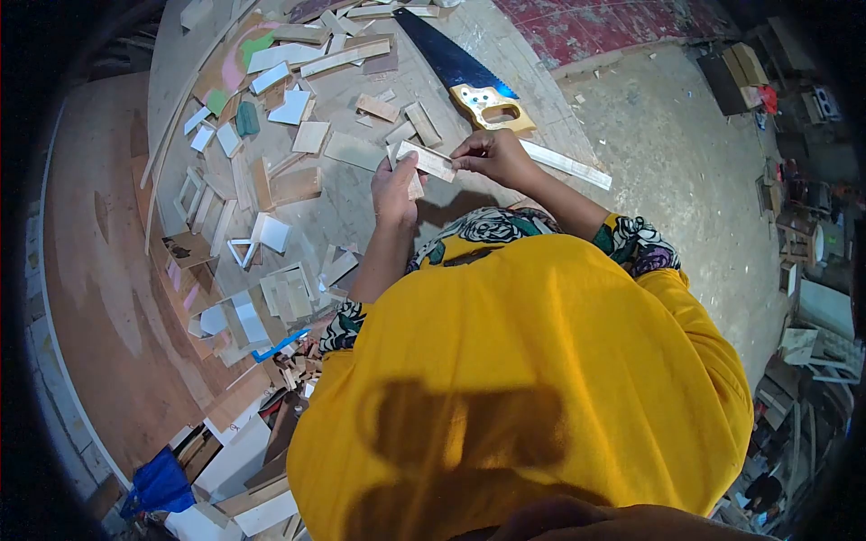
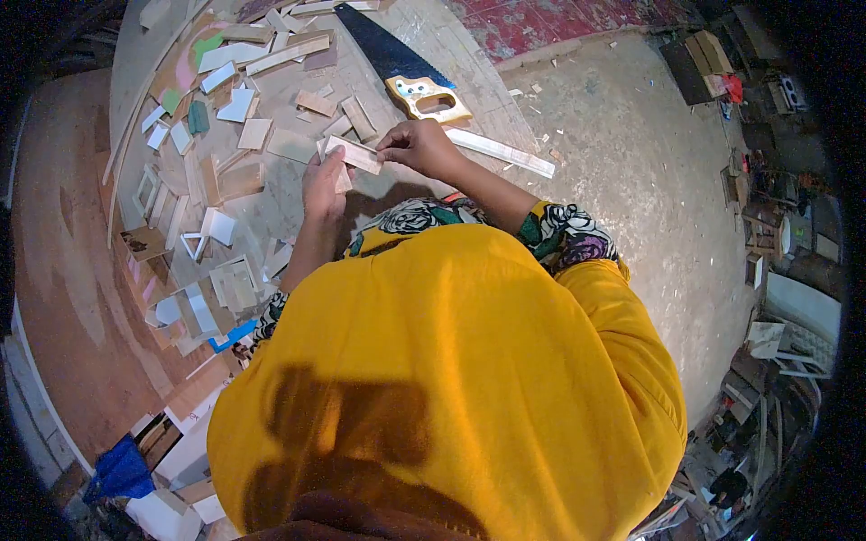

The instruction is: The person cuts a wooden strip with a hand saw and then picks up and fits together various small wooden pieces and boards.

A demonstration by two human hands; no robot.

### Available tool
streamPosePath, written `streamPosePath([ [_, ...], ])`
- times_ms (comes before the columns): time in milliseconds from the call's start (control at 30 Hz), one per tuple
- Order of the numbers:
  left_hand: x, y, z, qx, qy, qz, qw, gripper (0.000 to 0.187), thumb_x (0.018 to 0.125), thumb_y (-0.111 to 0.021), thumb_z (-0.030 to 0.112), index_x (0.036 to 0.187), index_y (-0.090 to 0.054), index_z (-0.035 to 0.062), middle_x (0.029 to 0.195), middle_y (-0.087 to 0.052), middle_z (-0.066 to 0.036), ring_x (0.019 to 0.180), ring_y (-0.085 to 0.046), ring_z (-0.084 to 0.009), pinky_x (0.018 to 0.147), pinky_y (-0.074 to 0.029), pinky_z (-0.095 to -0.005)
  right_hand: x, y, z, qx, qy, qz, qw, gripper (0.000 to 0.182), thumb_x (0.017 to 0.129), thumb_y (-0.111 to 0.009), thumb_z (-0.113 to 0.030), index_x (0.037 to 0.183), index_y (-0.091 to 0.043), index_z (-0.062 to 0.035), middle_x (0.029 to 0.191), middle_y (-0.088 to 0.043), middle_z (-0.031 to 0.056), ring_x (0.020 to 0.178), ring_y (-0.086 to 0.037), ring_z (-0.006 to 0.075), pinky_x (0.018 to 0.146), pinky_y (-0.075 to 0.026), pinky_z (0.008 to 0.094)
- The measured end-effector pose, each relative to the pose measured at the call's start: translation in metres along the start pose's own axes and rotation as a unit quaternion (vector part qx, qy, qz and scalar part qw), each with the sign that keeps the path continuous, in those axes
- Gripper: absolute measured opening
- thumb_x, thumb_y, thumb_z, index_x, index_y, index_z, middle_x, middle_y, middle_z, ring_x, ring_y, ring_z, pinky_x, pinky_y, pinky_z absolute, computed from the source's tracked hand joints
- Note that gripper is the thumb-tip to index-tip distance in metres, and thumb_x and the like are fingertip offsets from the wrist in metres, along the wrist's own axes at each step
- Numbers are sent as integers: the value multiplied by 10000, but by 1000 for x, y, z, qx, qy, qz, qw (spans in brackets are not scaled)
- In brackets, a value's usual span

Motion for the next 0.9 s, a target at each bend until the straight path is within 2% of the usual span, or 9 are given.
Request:
streamPosePath([
  [67,-6,-2,7,4,-5,27,1000,212,783,-648,116,961,-562,38,838,-611,-44,643,-578,-110,536,-473,-231,-3,1,-30,-210,88,-2,974,60,753,-649,-131,773,-664,-77,728,-635,57,612,-602,210,554,-464,288],
  [167,-1,1,8,57,-21,24,998,218,786,-642,113,970,-557,35,849,-609,-44,673,-586,-117,544,-478,-243,-12,-10,-51,-323,208,-17,923,55,737,-629,-136,749,-628,-83,760,-598,71,657,-589,274,557,-458,321],
  [300,2,10,12,26,-21,46,998,234,783,-642,107,988,-553,35,858,-608,-36,689,-585,-115,547,-477,-241,-23,-18,-76,-192,235,-59,951,50,745,-612,-112,770,-609,-68,797,-590,81,693,-591,268,572,-463,321],
  [433,-9,-4,31,58,-59,35,996,238,788,-633,98,1003,-549,42,860,-604,-31,675,-573,-106,551,-472,-231,-5,9,-48,-207,100,116,966,220,739,-644,-159,943,-642,-75,863,-603,117,741,-609,254,607,-458,345],
  [500,-17,-20,36,78,-81,15,994,238,790,-632,94,1005,-546,38,862,-601,-32,683,-571,-104,553,-470,-234,-1,7,-40,-115,75,120,983,245,742,-661,-216,936,-656,-67,827,-633,116,699,-613,254,617,-463,339],
  [567,-22,-31,36,68,-91,-5,994,212,831,-583,127,1012,-542,25,877,-596,-37,713,-570,-103,585,-473,-238,3,-12,-33,-141,-14,-16,990,228,763,-648,-232,884,-663,-40,748,-652,114,628,-613,239,609,-474,312],
  [667,-17,-29,29,-80,-81,-18,993,251,908,-443,172,1084,-505,5,941,-594,-72,834,-576,-144,733,-469,-279,6,-8,-16,-29,-35,23,999,240,781,-649,-234,856,-656,-6,657,-645,73,582,-605,151,579,-475,269],
  [700,-17,-29,30,-81,-82,-16,993,251,908,-443,172,1084,-505,5,941,-594,-72,834,-576,-144,733,-469,-279,8,-3,-8,52,-64,56,995,241,784,-653,-232,854,-654,-1,660,-645,61,592,-602,117,572,-472,254],
  [900,-19,-37,27,-96,-34,-44,994,258,899,-489,120,1120,-480,-13,1027,-584,-117,875,-577,-165,791,-465,-287,10,0,-1,85,-124,33,988,199,798,-660,-184,907,-635,-20,741,-635,17,652,-581,64,604,-473,207],
])
Point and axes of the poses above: each hand's wrist, its own x-axis towards the middle knuckle, its own y-axis out of the back of the hand, z = x × y, the point moved 8 cm from there along x, towards the middle knuckle
